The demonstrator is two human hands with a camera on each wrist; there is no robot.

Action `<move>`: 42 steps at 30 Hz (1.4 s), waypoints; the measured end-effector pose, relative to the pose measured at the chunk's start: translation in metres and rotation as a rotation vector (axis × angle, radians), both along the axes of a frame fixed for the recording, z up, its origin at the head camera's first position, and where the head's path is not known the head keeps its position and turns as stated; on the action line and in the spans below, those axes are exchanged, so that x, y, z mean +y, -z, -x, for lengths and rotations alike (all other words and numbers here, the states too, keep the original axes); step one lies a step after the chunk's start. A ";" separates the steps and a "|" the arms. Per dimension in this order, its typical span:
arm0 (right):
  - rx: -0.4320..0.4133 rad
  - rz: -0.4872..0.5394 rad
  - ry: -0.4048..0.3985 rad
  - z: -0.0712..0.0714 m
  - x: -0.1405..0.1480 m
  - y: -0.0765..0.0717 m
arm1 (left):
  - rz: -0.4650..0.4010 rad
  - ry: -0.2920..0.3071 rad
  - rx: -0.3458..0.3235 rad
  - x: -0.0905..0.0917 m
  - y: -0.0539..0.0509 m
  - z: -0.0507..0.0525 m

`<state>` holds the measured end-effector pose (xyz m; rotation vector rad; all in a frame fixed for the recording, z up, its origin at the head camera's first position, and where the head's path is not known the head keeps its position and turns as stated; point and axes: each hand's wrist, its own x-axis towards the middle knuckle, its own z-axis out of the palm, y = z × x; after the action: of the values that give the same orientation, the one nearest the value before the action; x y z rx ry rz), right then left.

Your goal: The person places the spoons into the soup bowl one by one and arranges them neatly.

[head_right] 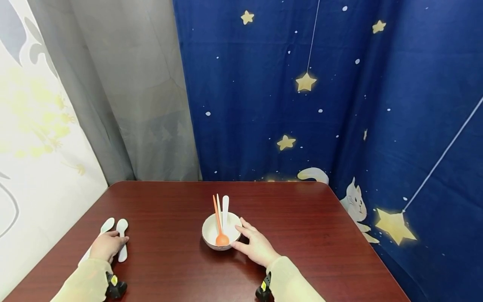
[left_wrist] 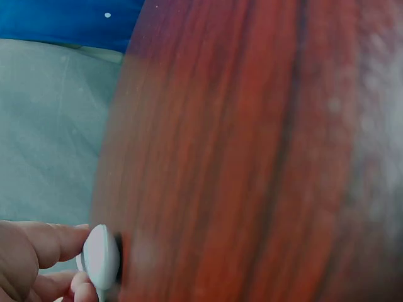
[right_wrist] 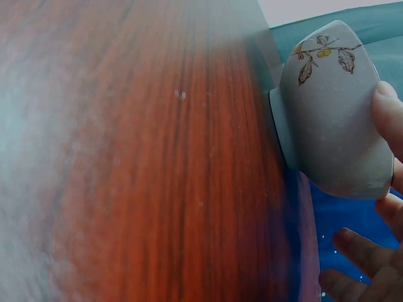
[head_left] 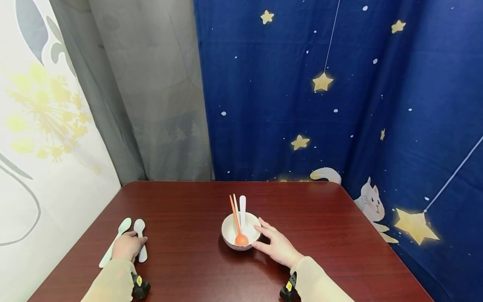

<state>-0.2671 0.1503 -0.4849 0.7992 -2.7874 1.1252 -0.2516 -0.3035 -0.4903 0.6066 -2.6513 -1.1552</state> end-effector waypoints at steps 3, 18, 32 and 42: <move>-0.001 0.004 0.002 0.000 0.000 -0.001 | -0.011 0.055 -0.022 0.000 -0.003 -0.001; 0.001 0.007 0.004 -0.001 0.000 -0.001 | -0.040 0.116 -0.025 0.009 -0.003 0.002; -0.007 0.011 0.006 -0.002 0.001 -0.001 | 0.010 0.184 0.022 0.004 0.010 0.009; -0.008 0.006 0.009 -0.001 0.000 0.000 | -0.014 0.013 -0.020 0.015 0.011 -0.003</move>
<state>-0.2656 0.1508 -0.4846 0.7827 -2.7895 1.1378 -0.2488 -0.2883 -0.5018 0.6072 -2.6694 -1.1784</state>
